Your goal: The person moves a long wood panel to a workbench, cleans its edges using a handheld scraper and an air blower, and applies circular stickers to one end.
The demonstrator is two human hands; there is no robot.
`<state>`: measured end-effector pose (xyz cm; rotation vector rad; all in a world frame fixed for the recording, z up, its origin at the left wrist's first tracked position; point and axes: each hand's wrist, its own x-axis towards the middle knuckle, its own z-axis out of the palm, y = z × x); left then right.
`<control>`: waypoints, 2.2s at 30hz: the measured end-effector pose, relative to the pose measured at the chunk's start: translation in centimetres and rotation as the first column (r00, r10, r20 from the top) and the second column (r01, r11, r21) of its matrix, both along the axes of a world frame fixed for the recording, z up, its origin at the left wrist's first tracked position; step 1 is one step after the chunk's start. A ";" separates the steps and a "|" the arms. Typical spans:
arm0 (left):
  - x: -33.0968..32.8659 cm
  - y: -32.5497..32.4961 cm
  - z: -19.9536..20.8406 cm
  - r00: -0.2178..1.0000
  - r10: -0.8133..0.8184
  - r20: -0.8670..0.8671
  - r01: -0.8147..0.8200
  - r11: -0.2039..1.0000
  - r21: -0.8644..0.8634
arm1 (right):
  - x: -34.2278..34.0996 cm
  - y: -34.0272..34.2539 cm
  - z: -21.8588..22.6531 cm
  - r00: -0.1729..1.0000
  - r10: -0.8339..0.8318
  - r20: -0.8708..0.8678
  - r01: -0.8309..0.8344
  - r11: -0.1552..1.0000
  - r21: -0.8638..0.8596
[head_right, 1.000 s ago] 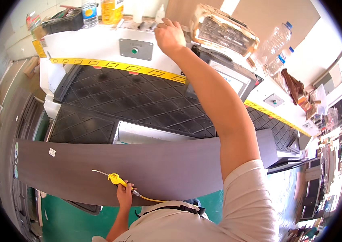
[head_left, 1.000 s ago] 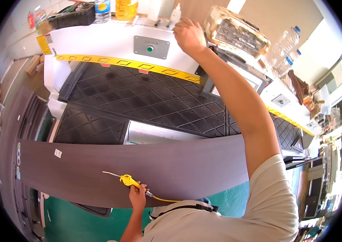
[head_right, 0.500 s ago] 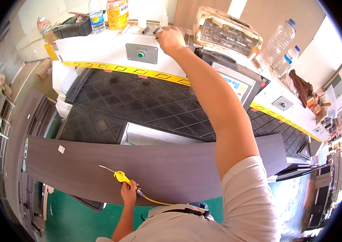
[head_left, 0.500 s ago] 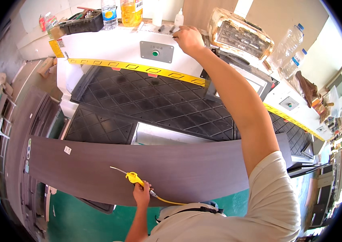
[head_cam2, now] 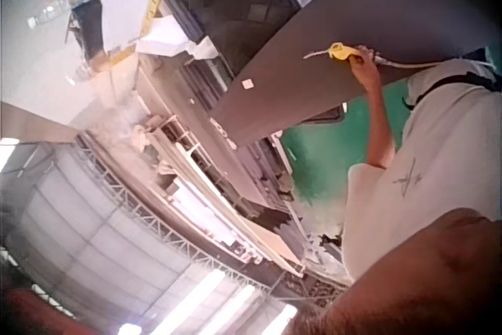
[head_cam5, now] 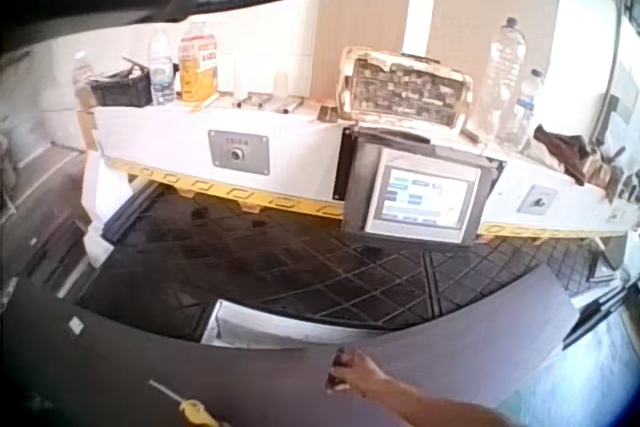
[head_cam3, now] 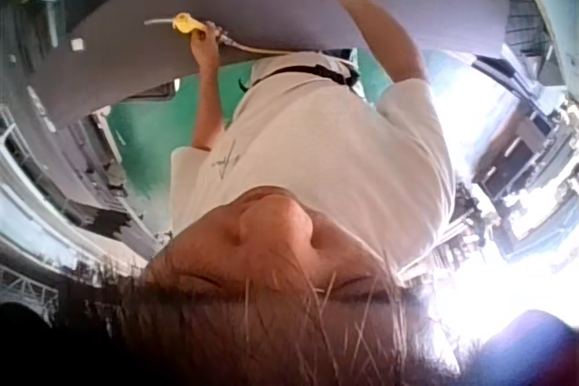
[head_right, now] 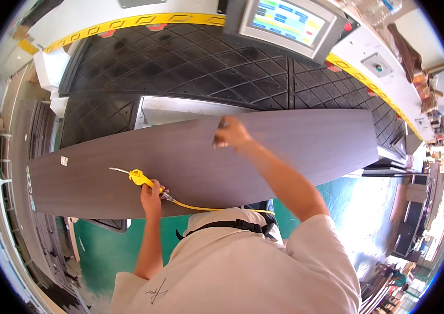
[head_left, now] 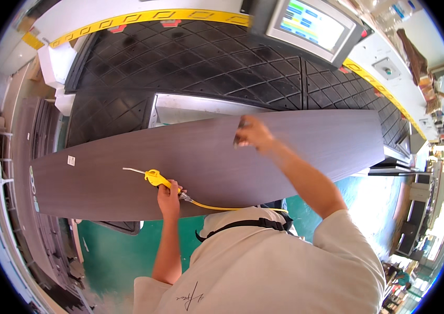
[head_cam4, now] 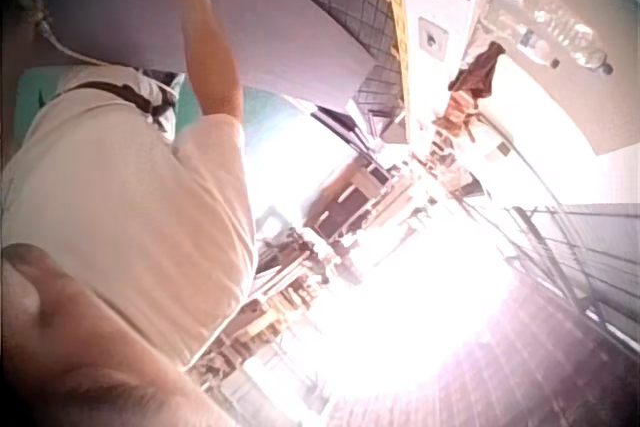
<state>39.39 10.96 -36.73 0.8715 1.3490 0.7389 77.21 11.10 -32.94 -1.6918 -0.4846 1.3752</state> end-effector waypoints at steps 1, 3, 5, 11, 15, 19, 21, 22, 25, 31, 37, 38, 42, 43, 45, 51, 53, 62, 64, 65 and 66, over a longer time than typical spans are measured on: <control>0.0 0.0 0.2 1.000 0.007 -0.008 -0.008 1.000 -0.006 | -2.2 -1.3 -2.3 0.994 0.039 0.102 -0.042 0.999 0.029; 0.0 -0.7 0.7 0.999 0.016 -0.035 -0.017 1.000 -0.023 | -7.0 -0.3 -3.5 0.698 0.423 0.578 -0.394 0.901 -0.184; 1.9 -2.2 1.0 0.996 -0.020 -0.081 0.020 1.000 -0.003 | -10.5 0.1 -5.8 0.526 0.234 0.818 -0.491 0.868 0.067; 9.0 -9.5 0.0 0.980 -0.074 -0.184 0.084 0.995 0.048 | -8.8 1.7 -6.9 0.264 0.145 0.954 -0.608 0.792 0.048; 14.8 -15.6 1.2 0.976 -0.049 -0.212 0.052 0.999 0.005 | 3.8 -2.7 -7.9 0.291 0.027 0.956 -0.396 0.913 0.095; 21.1 -19.3 3.1 0.960 -0.139 -0.242 0.140 0.990 -0.015 | 21.4 -10.9 -9.0 0.251 -0.256 0.933 -0.046 0.960 0.276; 23.7 -20.1 3.7 0.952 -0.208 -0.226 0.213 0.977 -0.002 | 29.9 -16.3 -8.6 0.214 -0.238 0.947 0.116 0.969 0.217; 24.5 -20.0 3.3 0.935 -0.280 -0.216 0.285 0.958 -0.007 | 34.1 -19.1 -9.2 0.132 -0.258 0.957 0.194 0.954 0.230; 28.1 -19.8 3.8 0.914 -0.354 -0.199 0.352 0.935 -0.046 | 42.3 -25.5 -7.8 0.079 -0.280 0.957 0.381 0.895 0.230; 36.7 -20.5 3.5 0.902 -0.431 0.001 0.431 0.902 -0.023 | 32.2 -20.3 -9.7 0.248 -0.133 0.960 -0.012 0.990 0.140; 43.6 -20.1 2.7 0.906 -0.424 -0.021 0.424 0.901 0.094 | 19.3 -15.0 -7.5 0.432 -0.113 0.895 -0.424 0.850 0.312; 44.1 -20.4 2.9 0.897 -0.437 -0.066 0.441 0.894 0.078 | 20.3 -14.8 -7.6 0.402 -0.056 0.914 -0.426 0.872 0.241; 45.8 -21.7 1.2 0.824 -0.359 -0.439 0.526 0.774 0.352 | 29.9 -16.9 -8.2 0.296 -0.168 0.940 -0.233 0.942 0.241; 47.3 -22.2 0.9 0.761 -0.344 -0.550 0.593 0.712 0.376 | 33.7 -18.3 -8.9 0.262 -0.169 0.950 -0.184 0.958 0.221; 51.4 -23.5 1.1 0.613 -0.256 -0.747 0.716 0.580 0.389 | 42.1 -22.3 -10.0 0.254 -0.287 0.924 -0.072 0.947 0.314; 67.2 -25.9 -1.3 0.284 -0.386 -0.878 0.934 0.319 0.161 | 66.6 -33.8 -10.5 0.054 -0.218 0.975 0.174 0.963 0.205; 71.9 -26.2 -2.0 0.356 -0.317 -0.879 0.922 0.273 0.275 | 74.6 -37.0 -10.6 -0.018 -0.186 0.982 0.283 0.941 0.183; 80.2 -25.7 -3.0 0.254 -0.140 -0.957 0.908 0.375 0.186 | 87.5 -46.3 -6.8 0.201 -0.211 0.957 0.035 0.978 0.208; 80.1 -25.7 -3.8 0.299 -0.072 -0.951 0.899 0.357 0.256 | 87.9 -44.6 -6.4 0.111 -0.155 0.982 -0.216 0.960 0.176; 80.1 -25.7 -3.9 0.322 -0.080 -0.943 0.889 0.368 0.272 | 88.2 -43.8 -6.2 0.074 -0.117 0.990 -0.290 0.947 0.134; 80.1 -25.8 -3.9 0.333 -0.061 -0.941 0.885 0.365 0.289 | 88.6 -42.8 -5.9 0.035 -0.085 0.996 -0.364 0.927 0.092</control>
